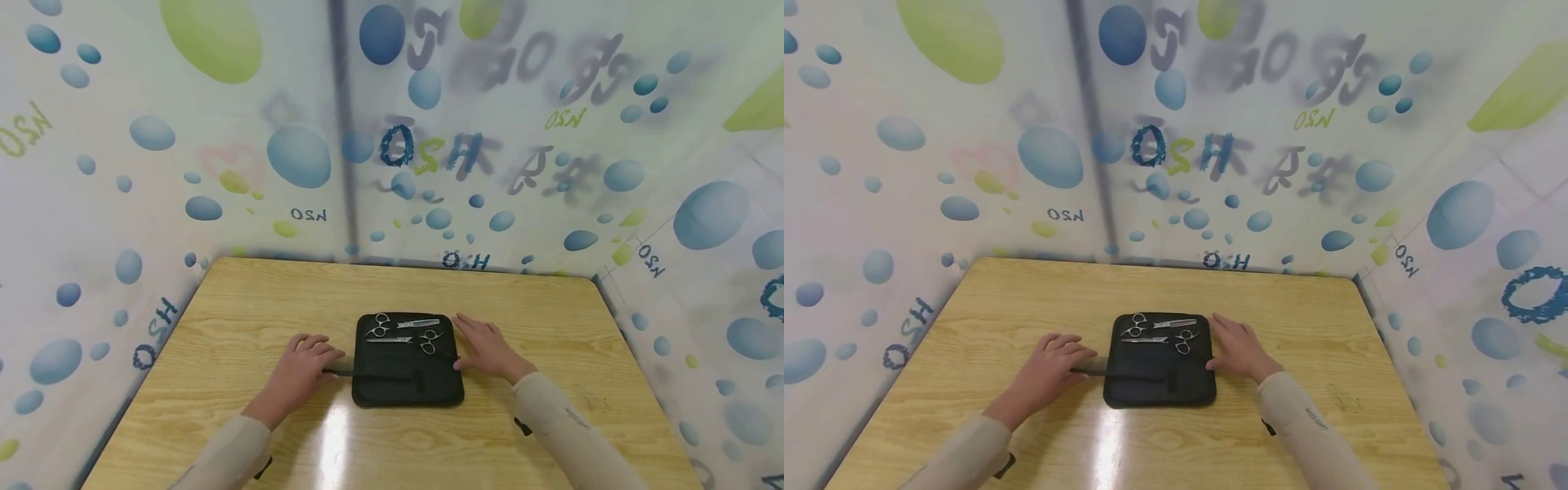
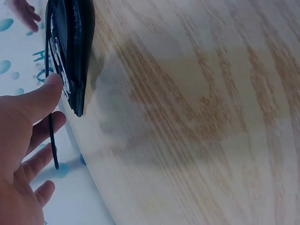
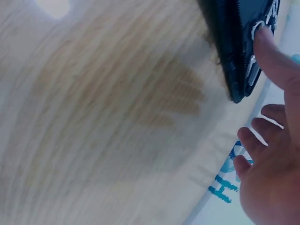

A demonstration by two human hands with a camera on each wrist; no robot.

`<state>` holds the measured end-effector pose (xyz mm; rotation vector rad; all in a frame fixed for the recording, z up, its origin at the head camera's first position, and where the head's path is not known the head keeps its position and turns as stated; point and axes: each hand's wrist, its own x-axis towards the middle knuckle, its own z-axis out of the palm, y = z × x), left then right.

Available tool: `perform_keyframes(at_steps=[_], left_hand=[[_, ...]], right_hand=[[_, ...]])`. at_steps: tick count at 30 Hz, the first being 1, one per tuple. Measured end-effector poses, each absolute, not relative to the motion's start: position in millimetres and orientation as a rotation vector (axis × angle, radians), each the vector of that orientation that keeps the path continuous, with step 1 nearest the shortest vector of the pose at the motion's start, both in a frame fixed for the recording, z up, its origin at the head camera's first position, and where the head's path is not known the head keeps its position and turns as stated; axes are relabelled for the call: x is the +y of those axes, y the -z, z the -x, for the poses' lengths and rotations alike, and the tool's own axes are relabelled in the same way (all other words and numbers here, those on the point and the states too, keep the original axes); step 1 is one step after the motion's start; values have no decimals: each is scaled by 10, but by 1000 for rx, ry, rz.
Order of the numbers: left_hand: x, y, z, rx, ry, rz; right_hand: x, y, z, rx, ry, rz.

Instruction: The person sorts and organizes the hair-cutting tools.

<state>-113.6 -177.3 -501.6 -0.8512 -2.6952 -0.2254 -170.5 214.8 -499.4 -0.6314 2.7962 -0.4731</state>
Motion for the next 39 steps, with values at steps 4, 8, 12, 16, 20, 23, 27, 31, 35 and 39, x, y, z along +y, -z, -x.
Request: perform_keyframes(at_steps=[4,8,12,16,20,23,27,31,35,39], left_hand=[[-1778,5017,1111,-2722,201,862],[-1759,5015,1092,-2746,201,873],[-1736,5025,1084,-2765,206,881],[-1725,5049,1085,-2774,216,887],[-1720,5087,1089,-2766,215,897],[-1711,5109,1090,-2765,211,903],[-1690,5121,1086,-2768,219,905],[-1660,5122,1082,-2762,240,899],[-1646,5142,1077,-2758,259,899],[-1640,5160,1059,-2772,284,906]], right_hand=[[2199,5012,1665,2721,459,612],[2211,5018,1627,2678,457,632],[2200,5053,1598,2664,424,669],[2194,5104,1586,2648,418,674],[2190,5140,1579,2645,432,665],[2184,5169,1577,2651,420,662],[2178,5212,1584,2654,424,668],[2169,5226,1595,2656,423,671],[2165,5248,1600,2663,394,670],[2162,5256,1587,2666,389,665]])
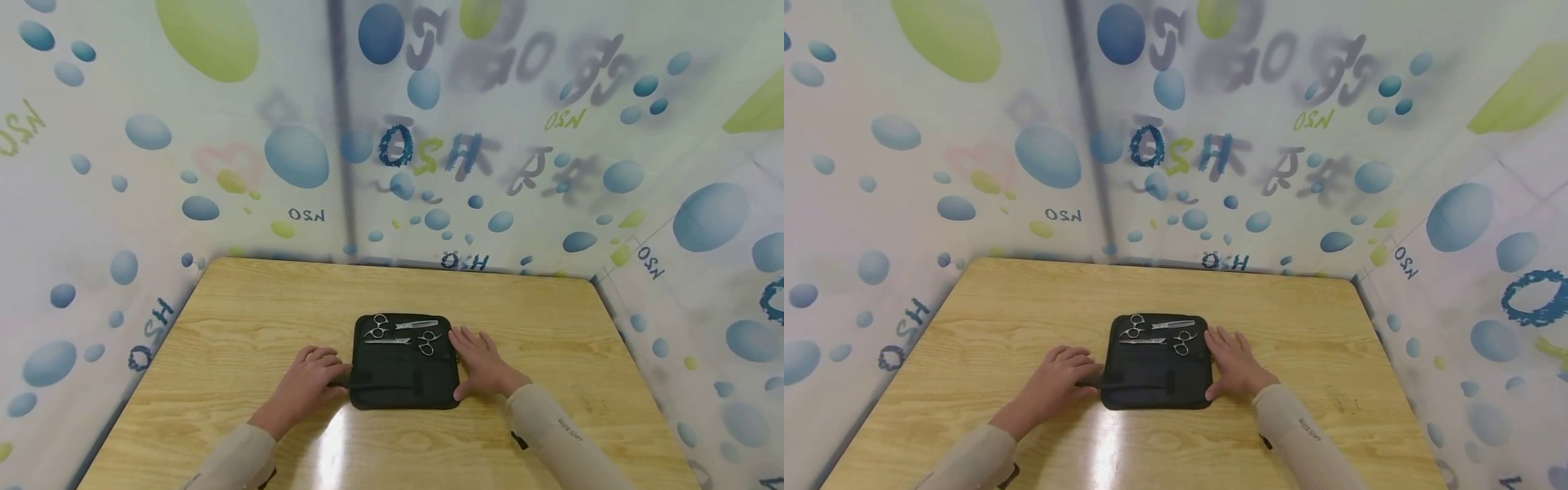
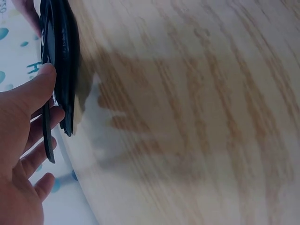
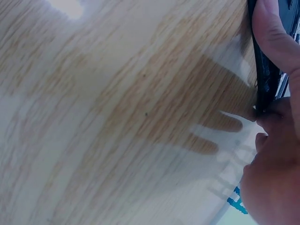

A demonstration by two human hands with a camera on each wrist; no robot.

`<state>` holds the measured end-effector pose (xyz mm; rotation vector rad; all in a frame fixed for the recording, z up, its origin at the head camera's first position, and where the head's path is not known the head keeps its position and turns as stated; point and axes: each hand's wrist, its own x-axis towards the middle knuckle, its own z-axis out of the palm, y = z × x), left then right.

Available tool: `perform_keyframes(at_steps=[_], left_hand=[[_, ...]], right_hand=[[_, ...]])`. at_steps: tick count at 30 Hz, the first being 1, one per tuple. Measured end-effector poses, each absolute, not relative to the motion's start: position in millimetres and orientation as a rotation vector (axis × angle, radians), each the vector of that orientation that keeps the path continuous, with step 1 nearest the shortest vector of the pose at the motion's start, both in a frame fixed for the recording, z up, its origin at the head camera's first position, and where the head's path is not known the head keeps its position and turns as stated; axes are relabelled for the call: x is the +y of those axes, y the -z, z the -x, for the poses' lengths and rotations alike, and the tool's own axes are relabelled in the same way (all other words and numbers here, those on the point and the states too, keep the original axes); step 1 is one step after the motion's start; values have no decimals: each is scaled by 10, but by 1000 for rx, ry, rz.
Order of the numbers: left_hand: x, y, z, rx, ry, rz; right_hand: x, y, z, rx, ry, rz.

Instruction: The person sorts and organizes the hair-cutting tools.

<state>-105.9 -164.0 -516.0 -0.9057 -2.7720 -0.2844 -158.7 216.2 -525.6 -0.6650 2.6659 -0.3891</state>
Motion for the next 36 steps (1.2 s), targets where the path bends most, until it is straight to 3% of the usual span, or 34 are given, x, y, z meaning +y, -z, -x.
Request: perform_keyframes(at_steps=[36], left_hand=[[-1371,5219,1079,-2779,367,947]], right_hand=[[2122,5171,1562,2694,263,696]])
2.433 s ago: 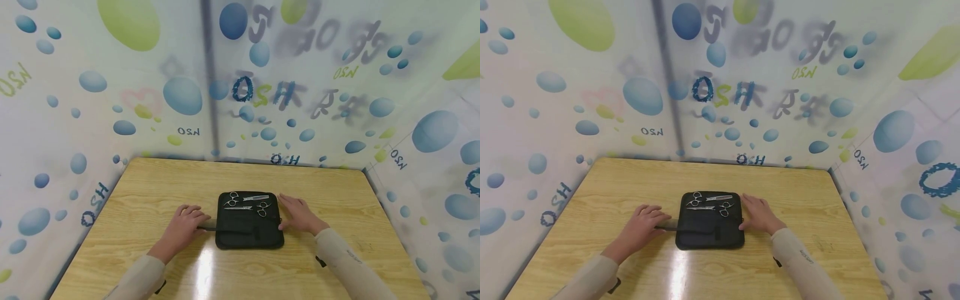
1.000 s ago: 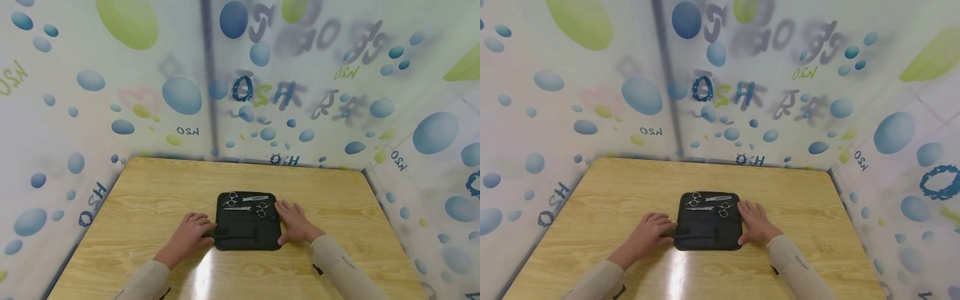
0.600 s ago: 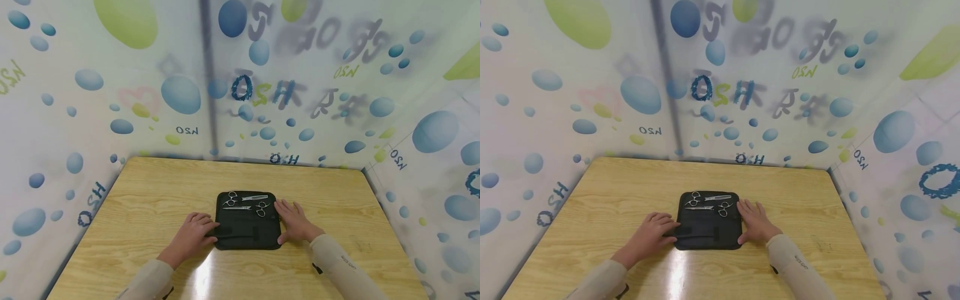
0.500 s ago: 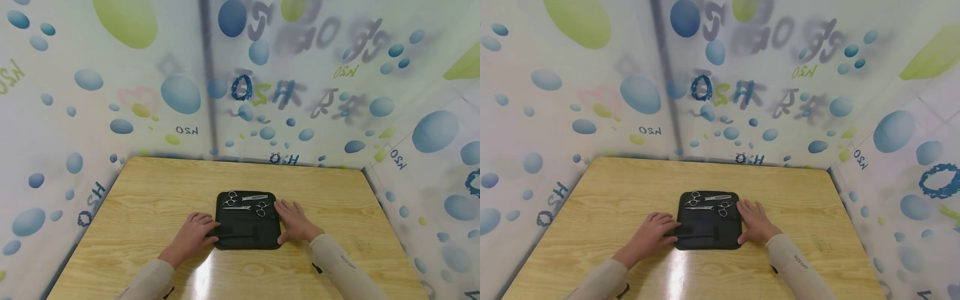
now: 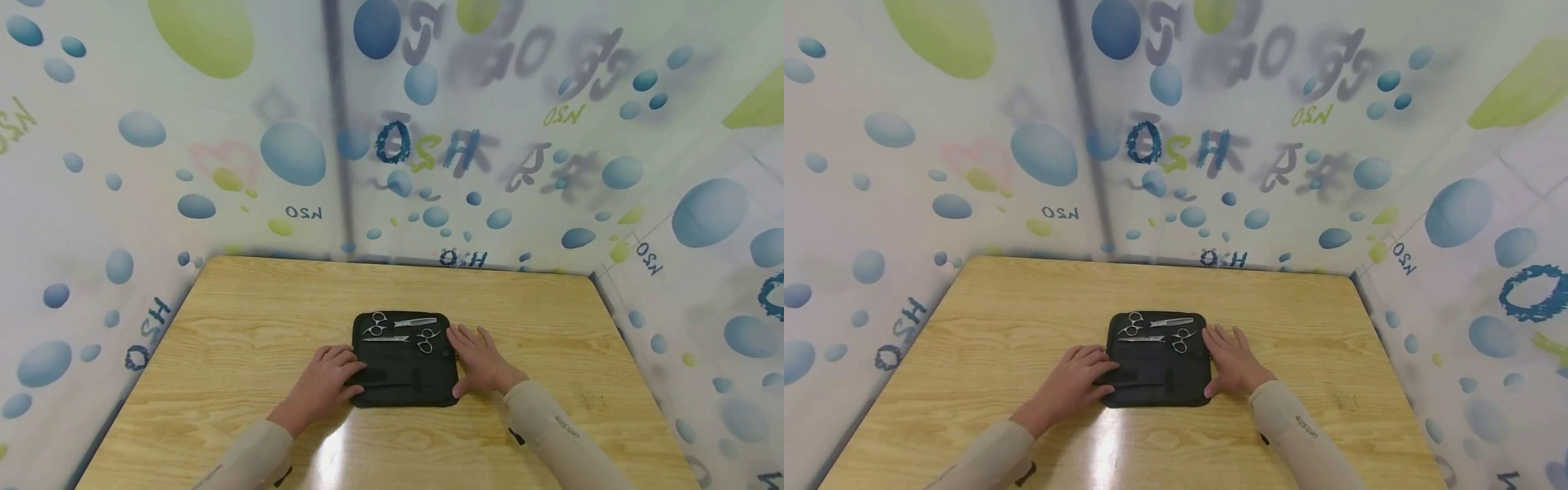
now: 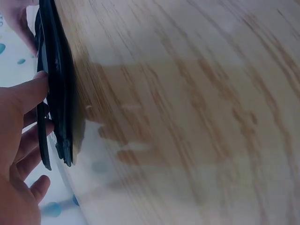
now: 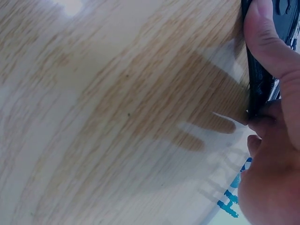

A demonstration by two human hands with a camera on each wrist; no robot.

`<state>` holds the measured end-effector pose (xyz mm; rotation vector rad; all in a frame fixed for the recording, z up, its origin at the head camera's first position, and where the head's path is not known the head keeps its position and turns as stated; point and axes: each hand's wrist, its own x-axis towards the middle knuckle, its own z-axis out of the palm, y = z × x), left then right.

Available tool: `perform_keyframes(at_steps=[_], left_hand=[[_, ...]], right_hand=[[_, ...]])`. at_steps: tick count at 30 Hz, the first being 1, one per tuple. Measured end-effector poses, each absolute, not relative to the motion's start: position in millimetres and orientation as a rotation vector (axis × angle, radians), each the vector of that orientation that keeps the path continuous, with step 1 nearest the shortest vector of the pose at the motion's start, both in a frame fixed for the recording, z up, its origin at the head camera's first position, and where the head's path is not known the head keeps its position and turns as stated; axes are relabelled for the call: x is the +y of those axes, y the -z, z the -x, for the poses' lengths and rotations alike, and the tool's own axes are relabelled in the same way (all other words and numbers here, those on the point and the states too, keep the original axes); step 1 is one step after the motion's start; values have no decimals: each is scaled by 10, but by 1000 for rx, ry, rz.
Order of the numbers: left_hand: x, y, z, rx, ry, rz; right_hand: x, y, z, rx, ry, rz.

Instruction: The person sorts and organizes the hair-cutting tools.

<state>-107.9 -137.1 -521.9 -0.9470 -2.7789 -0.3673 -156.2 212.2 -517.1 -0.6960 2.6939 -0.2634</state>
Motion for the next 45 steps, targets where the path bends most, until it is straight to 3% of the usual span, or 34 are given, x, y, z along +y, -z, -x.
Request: perform_keyframes(at_steps=[26,45], left_hand=[[-1145,5276,1148,-2834,340,981],[-1295,5234,1110,-2740,322,968]], right_hand=[[2113,5199,1576,2690,247,670],[2110,5187,1570,2685,251,664]])
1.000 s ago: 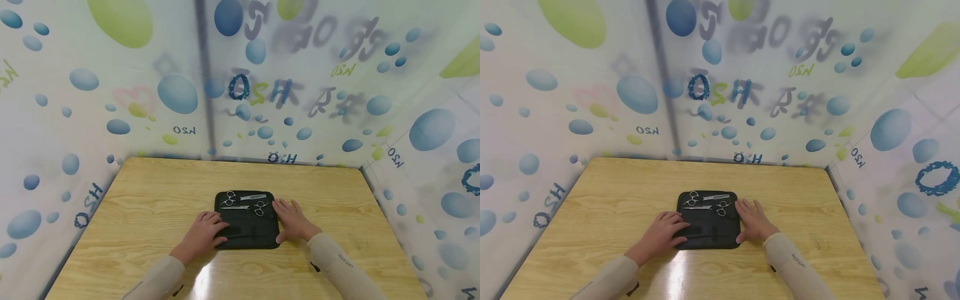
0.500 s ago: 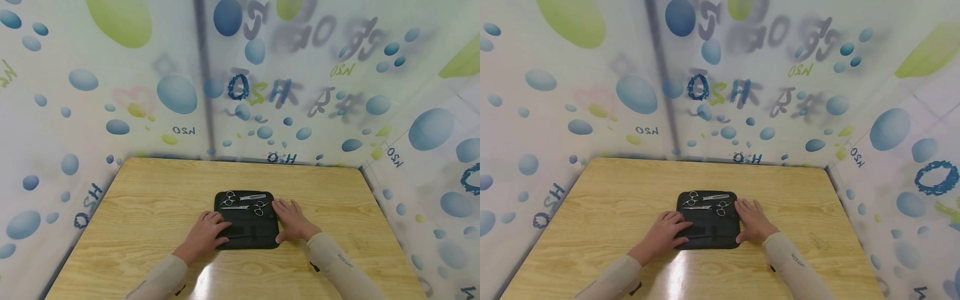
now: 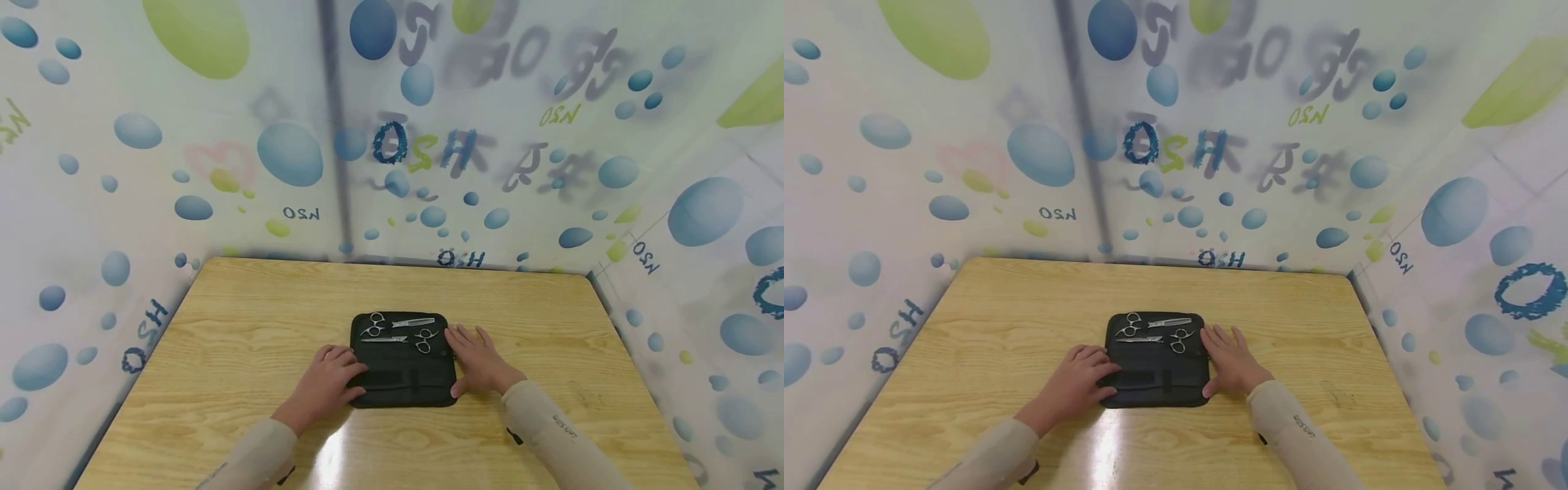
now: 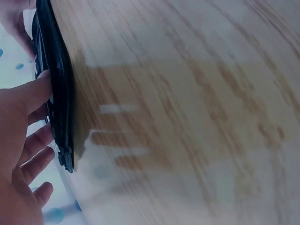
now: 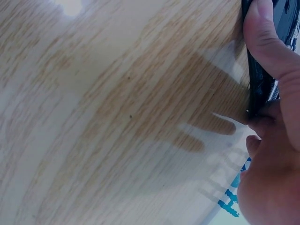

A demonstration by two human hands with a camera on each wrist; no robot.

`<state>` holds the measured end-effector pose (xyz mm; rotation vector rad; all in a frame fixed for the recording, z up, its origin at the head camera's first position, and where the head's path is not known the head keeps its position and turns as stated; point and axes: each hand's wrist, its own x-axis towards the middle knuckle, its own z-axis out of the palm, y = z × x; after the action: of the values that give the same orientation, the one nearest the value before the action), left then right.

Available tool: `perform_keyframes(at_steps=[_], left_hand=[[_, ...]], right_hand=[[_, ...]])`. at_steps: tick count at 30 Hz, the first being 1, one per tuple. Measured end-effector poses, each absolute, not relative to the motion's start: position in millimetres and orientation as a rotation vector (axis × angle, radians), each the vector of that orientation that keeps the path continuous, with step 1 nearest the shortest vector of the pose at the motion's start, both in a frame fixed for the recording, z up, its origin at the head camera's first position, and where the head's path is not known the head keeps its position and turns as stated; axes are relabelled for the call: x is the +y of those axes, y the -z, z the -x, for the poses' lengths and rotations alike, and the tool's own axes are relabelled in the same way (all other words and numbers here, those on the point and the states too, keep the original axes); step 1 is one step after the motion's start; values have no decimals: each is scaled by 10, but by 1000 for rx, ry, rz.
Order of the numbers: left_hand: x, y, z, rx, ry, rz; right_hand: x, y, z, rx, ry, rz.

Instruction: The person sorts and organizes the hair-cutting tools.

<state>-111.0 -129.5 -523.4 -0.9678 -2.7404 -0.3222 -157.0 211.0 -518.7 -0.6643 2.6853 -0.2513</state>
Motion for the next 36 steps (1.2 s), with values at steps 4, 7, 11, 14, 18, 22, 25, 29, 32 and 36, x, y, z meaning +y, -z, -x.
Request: perform_keyframes(at_steps=[4,7,11,14,18,22,25,29,32,36], left_hand=[[-1280,5242,1107,-2770,332,961],[-1273,5244,1108,-2792,338,951],[-1266,5267,1117,-2770,322,951],[-1258,5294,1121,-2733,312,959],[-1252,5325,1127,-2707,303,969],[-1264,5327,1126,-2741,303,950],[-1281,5314,1120,-2802,295,913],[-1299,5286,1115,-2827,285,907],[-1310,5267,1112,-2808,280,926],[-1327,5267,1108,-2798,285,930]], right_hand=[[2109,5174,1561,2688,250,671],[2109,5170,1557,2689,247,671],[2109,5178,1560,2693,233,668],[2109,5188,1563,2702,233,676],[2108,5197,1565,2705,230,677],[2105,5184,1560,2703,235,678],[2100,5159,1553,2695,239,670],[2101,5140,1550,2687,242,674],[2106,5136,1553,2684,252,686],[2118,5134,1570,2670,273,668]])
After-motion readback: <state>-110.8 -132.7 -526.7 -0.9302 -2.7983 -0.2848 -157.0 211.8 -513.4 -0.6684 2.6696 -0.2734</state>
